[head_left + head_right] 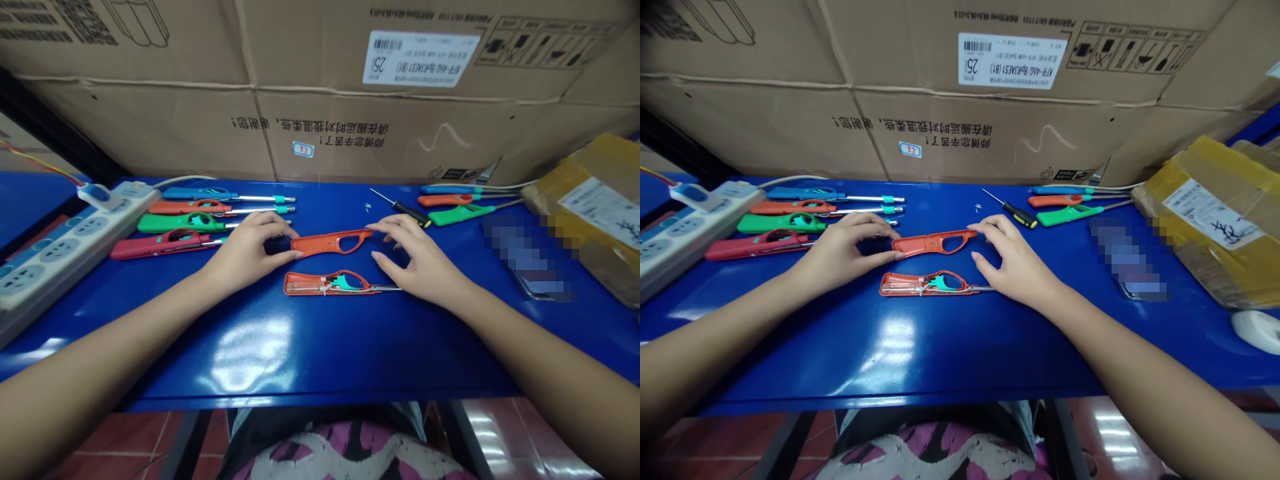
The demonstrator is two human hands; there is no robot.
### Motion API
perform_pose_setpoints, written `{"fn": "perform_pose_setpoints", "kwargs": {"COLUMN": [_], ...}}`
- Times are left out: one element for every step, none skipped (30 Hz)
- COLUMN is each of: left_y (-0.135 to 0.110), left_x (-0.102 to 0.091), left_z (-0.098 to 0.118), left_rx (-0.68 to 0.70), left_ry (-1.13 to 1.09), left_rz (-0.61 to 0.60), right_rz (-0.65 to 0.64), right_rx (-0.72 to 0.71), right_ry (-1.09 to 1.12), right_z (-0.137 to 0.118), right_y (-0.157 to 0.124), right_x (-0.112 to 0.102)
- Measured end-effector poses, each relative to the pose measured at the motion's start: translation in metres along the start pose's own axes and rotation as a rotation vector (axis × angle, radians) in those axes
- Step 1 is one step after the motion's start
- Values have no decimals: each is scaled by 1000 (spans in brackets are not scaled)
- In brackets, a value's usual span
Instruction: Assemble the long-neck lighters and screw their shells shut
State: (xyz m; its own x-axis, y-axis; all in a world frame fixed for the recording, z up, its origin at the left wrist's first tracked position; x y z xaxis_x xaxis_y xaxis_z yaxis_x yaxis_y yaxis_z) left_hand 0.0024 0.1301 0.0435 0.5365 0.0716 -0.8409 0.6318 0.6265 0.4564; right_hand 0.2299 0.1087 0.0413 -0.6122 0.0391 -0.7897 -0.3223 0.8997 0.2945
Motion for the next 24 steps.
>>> {"fn": "perform_pose_setpoints", "kwargs": {"left_y": [0,0,0,0,0,1,1,1,0,0,-1,-1,-2,-3,-4,-5,-6,-7,-7,-6,-6,-5,-5,-5], "left_x": [-1,-2,-3,-4,-7,-10,-14,-18,-21,-24,-27,-29,-31,-33,-34,-35,-34,-32,-31,-28,-26,-23,-19,-15], "left_z": [1,3,5,8,12,17,23,29,35,40,45,48,51,54,57,60,63,65,67,67,66,66,66,66], "left_rx": [-12,-22,-23,-10,17,58,108,163,217,265,305,338,366,394,423,452,475,483,474,448,413,383,357,341], "left_ry": [-17,-35,-53,-68,-74,-66,-45,-11,32,80,128,174,216,252,281,300,305,296,274,243,206,167,127,86], "left_rz": [11,25,38,52,74,99,123,143,157,165,166,166,171,179,189,192,187,173,155,134,109,79,44,8], "right_rz": [1,2,5,9,8,3,-7,-21,-41,-64,-90,-117,-144,-166,-187,-210,-234,-261,-291,-318,-334,-330,-313,-286], "right_rx": [-1,-4,-10,-18,-26,-31,-32,-30,-23,-10,10,37,74,122,180,244,311,377,435,482,510,519,507,478], "right_ry": [9,22,34,44,52,61,71,87,110,138,164,189,215,249,294,350,411,469,515,547,562,561,543,509], "right_z": [1,1,1,1,0,-1,-2,-4,-6,-8,-9,-10,-10,-8,-6,-2,3,7,11,14,16,17,16,15], "right_y": [0,0,0,0,0,0,0,-1,-1,-2,-3,-3,-4,-4,-5,-5,-6,-8,-9,-11,-12,-12,-12,-11], "right_x": [0,0,0,-1,-2,-3,-3,-4,-4,-4,-3,-2,-1,1,3,5,7,10,13,16,18,17,15,12]}}
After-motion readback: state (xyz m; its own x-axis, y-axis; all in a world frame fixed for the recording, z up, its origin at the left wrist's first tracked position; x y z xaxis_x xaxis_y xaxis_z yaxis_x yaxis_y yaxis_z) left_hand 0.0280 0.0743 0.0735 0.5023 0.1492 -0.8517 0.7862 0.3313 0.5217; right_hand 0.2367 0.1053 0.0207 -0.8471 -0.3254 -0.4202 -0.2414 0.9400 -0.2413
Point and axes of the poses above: each hand's wrist, its own y-axis towards the middle knuckle, its own x-axis out of the palm, z = x × y, the point moved 9 cm from there along y, towards the middle knuckle, and after that the axes turned 10 degrees about x, right-handed, at the moved point
